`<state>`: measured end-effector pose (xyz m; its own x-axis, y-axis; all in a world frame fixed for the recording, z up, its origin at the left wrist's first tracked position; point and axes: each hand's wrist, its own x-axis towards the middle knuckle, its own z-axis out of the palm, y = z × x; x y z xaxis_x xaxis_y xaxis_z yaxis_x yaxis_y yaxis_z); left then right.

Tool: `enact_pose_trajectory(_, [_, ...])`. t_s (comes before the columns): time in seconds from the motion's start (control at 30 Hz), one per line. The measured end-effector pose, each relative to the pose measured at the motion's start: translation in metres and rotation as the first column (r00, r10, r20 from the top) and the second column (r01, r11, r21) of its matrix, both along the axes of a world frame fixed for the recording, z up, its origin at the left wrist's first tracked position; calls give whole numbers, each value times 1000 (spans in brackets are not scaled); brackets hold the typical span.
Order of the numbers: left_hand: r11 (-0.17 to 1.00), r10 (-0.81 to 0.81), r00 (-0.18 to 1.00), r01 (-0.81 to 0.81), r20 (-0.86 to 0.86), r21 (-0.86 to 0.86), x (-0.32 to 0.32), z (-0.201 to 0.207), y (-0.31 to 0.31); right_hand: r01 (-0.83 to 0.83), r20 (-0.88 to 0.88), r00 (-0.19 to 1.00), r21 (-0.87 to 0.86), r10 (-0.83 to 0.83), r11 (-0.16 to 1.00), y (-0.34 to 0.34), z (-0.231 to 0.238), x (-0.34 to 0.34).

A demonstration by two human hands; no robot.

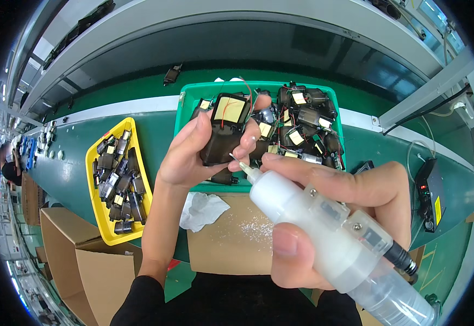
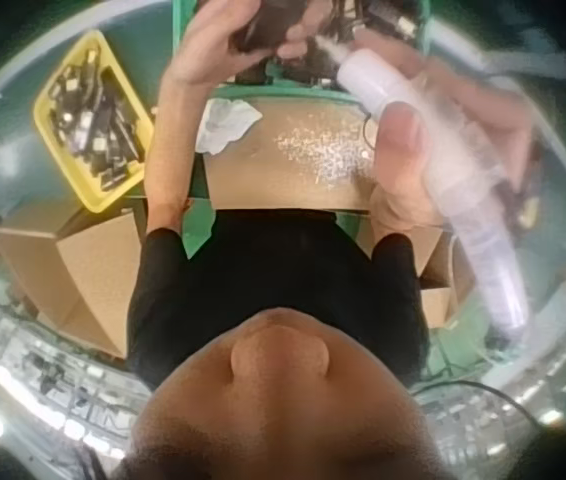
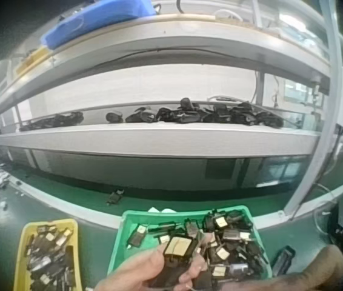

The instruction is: The person repeatedly picks small black electronic components from a green tray, applies a clear liquid from a syringe-like dispenser to the component, and places the treated item into a yellow tray. The process is repeated for multiple units throughout the clip.

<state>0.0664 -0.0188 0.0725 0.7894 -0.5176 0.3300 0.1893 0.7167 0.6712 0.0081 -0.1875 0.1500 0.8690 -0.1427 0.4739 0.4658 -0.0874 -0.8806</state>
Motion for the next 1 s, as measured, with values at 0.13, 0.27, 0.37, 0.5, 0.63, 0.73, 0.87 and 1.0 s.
enact_pose_trajectory(0.13, [999,10,996,-14,84,36,-6,-2,4,-59,-29,998,15,59,998,7,1,-1])
enact_pose_trajectory(0.27, [993,20,1000,-18,-11,120,-15,7,9,-198,-61,978,25,199,980,2,0,-3])
enact_pose_trajectory(0.37, [984,37,999,-38,8,174,-16,9,9,-296,-63,953,-1,295,955,-6,2,-2])
enact_pose_trajectory(0.5, [980,88,996,-92,30,179,-19,9,12,-412,-47,911,-109,409,905,-12,2,2])
enact_pose_trajectory(0.63, [977,71,995,-83,70,196,-15,10,10,-436,-64,900,-154,431,887,-16,7,3])
enact_pose_trajectory(0.73, [973,81,994,-96,75,211,-17,12,10,-401,-29,915,-135,401,906,-12,7,2])
enact_pose_trajectory(0.87, [970,97,992,-113,81,215,-19,11,11,-355,0,935,-51,355,934,-3,0,-1])
enact_pose_trajectory(1.0, [969,85,989,-110,117,223,-16,14,11,-355,-19,935,-66,355,932,-4,2,-3])
